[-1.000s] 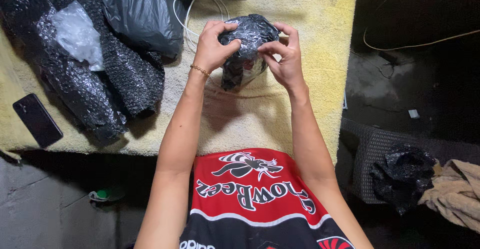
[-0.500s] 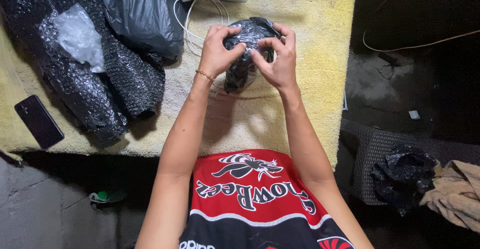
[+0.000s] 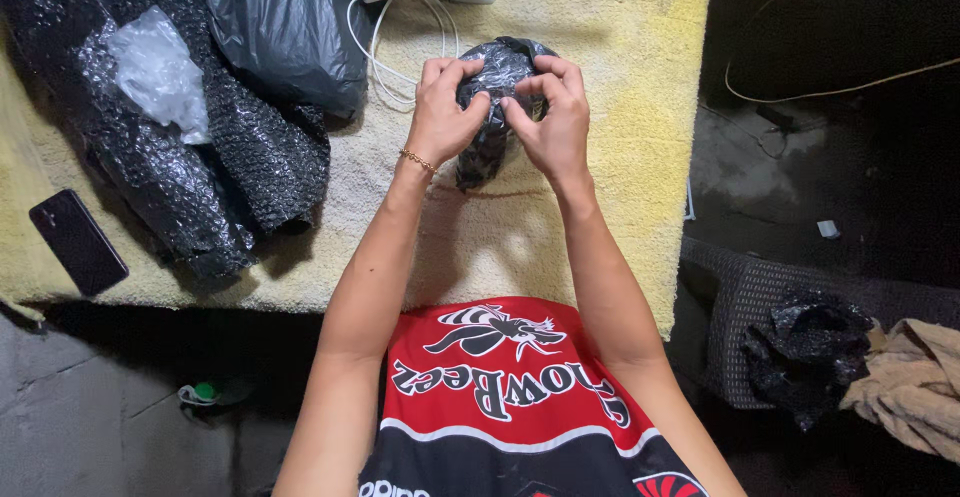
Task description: The person unwraps a small table fan from its plastic packaging and sets it aside, then picks up a black plastic-wrapped parcel and works to open it, pulling and twisting the plastic wrap to unpack the contents on a towel-covered surface.
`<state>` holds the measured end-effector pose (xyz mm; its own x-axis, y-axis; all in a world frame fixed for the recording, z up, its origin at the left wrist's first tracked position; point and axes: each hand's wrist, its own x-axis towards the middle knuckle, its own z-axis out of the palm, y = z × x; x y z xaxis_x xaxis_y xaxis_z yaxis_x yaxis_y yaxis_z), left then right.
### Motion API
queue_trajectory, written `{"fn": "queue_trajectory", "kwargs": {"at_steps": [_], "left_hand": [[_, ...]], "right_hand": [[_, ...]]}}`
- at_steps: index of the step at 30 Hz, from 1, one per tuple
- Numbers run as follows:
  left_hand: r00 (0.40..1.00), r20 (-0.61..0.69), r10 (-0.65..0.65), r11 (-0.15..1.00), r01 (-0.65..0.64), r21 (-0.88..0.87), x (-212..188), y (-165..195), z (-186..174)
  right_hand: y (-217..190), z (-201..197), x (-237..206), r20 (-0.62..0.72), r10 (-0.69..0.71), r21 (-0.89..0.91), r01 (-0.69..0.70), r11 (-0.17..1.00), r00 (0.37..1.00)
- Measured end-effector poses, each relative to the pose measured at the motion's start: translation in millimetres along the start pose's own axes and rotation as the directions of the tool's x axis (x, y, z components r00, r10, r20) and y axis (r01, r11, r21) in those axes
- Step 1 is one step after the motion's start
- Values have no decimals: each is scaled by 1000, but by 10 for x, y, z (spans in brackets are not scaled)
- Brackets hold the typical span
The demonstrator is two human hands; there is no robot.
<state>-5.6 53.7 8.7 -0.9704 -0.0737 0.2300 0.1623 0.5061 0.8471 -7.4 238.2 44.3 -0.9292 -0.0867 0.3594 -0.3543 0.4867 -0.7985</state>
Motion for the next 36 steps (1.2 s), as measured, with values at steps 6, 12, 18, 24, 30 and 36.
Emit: {"fn": "queue_trajectory", "kwargs": {"at_steps": [6,12,18,24,30,36], "left_hand": [[998,-1,63,998,-63,-15,5,-16,8],[999,11,47,999,-46,-23,21,21,-2],[999,-32,17,1000,-17,5,49,100,-12],[998,-25,-57,997,59,47,123,79,45],[1000,-8,-19,1000,19,22,334,-104,44],[988,83,129,992,-128,-14,385,-173,-108]], "right_hand": [[71,-78,58,38,34,74,-37,997,999],[52,-61,87,68,-36,-56,40,998,997],[67,-2,73,143,-100,-169,124,978,985],[201,46,73,155,-101,-140,123,982,983],[271,-98,218,193,-127,67,116,991,973],[246,-117,244,207,-9,165,-25,986,978]]}}
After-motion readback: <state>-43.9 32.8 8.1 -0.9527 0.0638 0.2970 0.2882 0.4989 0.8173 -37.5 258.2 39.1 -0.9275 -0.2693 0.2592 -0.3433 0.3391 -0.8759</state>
